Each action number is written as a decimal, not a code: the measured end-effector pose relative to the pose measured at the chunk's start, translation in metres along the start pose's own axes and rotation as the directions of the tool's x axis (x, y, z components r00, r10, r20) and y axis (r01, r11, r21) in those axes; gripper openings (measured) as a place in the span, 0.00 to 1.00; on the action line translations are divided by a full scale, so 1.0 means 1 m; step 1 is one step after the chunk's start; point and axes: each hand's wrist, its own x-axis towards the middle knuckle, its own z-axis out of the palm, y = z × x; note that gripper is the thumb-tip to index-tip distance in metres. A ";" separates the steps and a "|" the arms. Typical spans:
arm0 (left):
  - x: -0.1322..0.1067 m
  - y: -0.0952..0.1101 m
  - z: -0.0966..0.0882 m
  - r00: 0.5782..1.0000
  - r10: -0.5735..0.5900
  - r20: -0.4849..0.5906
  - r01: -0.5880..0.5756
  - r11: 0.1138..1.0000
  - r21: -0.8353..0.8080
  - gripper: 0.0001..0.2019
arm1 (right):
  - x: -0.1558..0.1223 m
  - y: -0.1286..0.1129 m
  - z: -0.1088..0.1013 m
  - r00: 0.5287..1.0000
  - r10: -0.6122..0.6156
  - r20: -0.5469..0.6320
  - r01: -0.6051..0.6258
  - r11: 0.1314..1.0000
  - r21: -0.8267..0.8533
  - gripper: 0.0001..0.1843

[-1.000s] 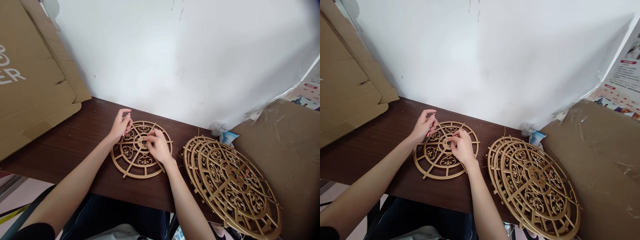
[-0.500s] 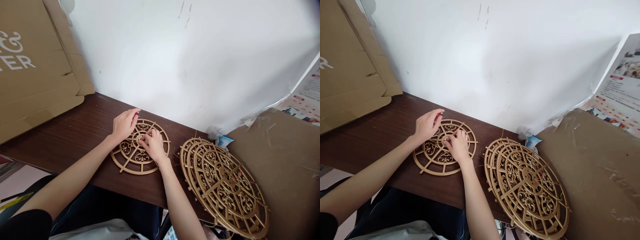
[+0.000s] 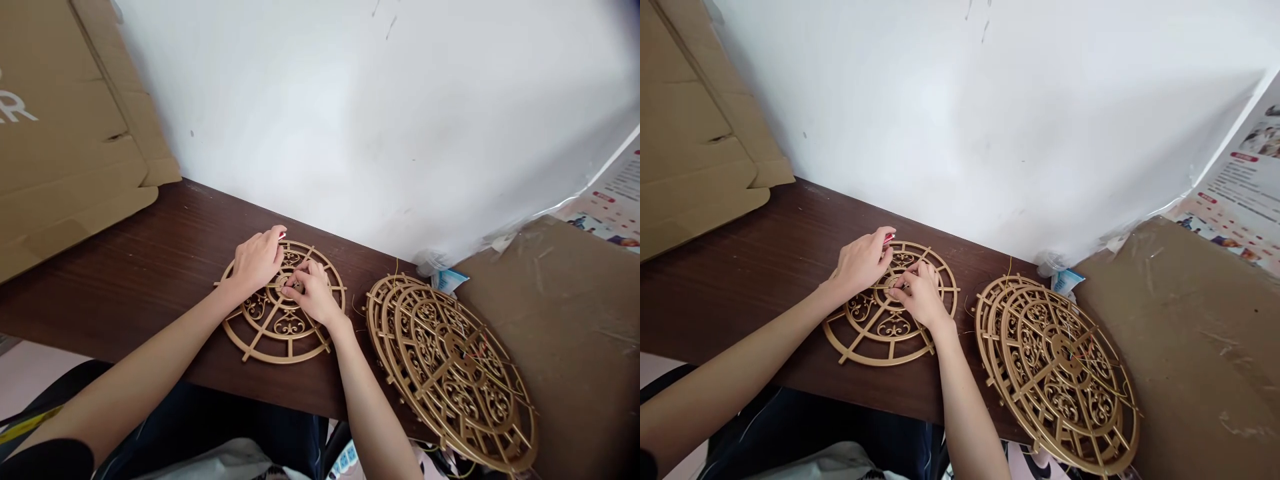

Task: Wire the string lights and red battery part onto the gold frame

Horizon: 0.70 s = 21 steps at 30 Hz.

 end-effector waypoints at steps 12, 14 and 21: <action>0.010 -0.010 -0.009 0.981 -0.194 0.014 0.189 0.934 -0.303 0.17 | 0.007 0.007 0.003 0.964 0.213 -0.158 -0.100 0.842 0.530 0.09; 0.010 -0.010 -0.010 0.986 -0.166 0.003 0.159 0.935 -0.316 0.18 | 0.008 0.006 0.002 0.948 0.268 -0.170 -0.105 0.770 0.629 0.11; 0.010 -0.011 -0.016 0.926 0.194 0.325 -0.125 0.967 -0.220 0.16 | 0.009 0.005 -0.004 0.889 0.405 -0.212 -0.059 0.561 0.826 0.13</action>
